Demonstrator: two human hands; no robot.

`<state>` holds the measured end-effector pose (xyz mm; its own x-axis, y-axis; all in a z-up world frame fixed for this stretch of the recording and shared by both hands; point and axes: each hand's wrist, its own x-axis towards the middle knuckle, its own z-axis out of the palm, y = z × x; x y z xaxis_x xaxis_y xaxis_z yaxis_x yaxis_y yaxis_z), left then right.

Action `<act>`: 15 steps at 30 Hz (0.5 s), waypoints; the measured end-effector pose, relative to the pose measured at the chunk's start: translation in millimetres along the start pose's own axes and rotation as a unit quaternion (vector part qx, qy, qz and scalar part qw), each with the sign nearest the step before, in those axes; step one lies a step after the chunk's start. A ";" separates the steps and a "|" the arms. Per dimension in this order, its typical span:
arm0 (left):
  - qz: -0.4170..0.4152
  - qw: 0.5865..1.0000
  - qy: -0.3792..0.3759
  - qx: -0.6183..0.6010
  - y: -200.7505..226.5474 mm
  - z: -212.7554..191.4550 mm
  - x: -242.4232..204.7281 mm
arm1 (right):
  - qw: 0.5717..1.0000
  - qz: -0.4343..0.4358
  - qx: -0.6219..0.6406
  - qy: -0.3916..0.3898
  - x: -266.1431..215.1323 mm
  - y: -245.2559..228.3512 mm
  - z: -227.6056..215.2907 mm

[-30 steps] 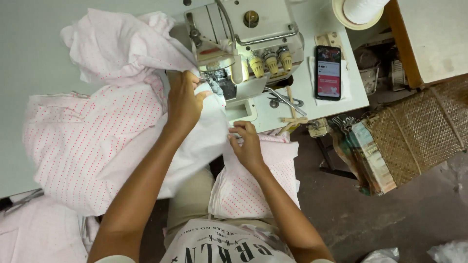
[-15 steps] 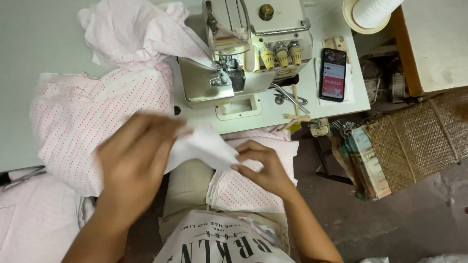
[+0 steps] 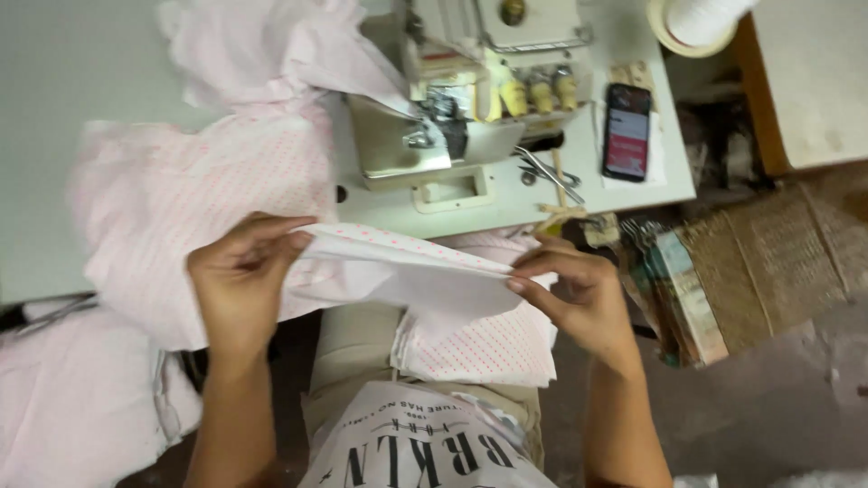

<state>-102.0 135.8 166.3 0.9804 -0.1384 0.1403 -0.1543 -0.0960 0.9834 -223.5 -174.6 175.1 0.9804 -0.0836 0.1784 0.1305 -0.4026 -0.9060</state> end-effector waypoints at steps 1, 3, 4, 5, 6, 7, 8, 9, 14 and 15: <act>0.003 1.000 0.014 0.006 -2.1 -0.4 -0.7 | 1.000 -0.009 0.006 -0.011 -3.0 -1.1 0.5; -0.033 0.998 -0.011 -0.054 -8.9 1.4 0.2 | 0.999 0.008 -0.020 0.029 -6.6 0.3 -1.3; -0.030 0.998 0.001 -0.051 -9.3 -1.1 -0.4 | 1.000 -0.001 -0.016 0.020 -5.4 -4.4 0.5; -0.025 0.996 -0.022 -0.077 -9.8 -2.8 -0.6 | 1.000 -0.009 0.014 0.019 -4.0 -8.3 1.7; -0.023 0.993 -0.047 -0.105 -11.3 -3.1 -2.6 | 0.999 -0.013 0.044 0.019 -6.3 -12.1 2.2; -0.022 0.994 -0.039 -0.102 -10.8 -6.8 -5.2 | 0.999 -0.017 0.047 0.011 -6.6 -8.5 5.7; -0.045 0.994 -0.038 -0.097 -10.2 -8.9 -6.2 | 0.998 -0.011 0.061 0.016 -7.6 -5.2 8.1; -0.068 0.993 -0.036 -0.093 -9.4 -9.8 -6.8 | 0.997 -0.005 0.074 0.021 -8.3 -1.4 9.4; 0.127 0.984 0.096 0.080 87.8 -6.7 -6.4 | 0.978 -0.048 0.197 0.045 -24.7 -23.4 39.2; 0.241 0.953 0.164 0.087 103.1 1.9 -1.8 | 0.961 -0.092 0.244 0.092 -29.9 -30.2 47.6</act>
<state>-119.9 124.3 267.2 0.7717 0.1041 0.6274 -0.5863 -0.2658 0.7653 -249.7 -116.6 178.9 0.8971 -0.2290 0.3778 0.3976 0.0457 -0.9164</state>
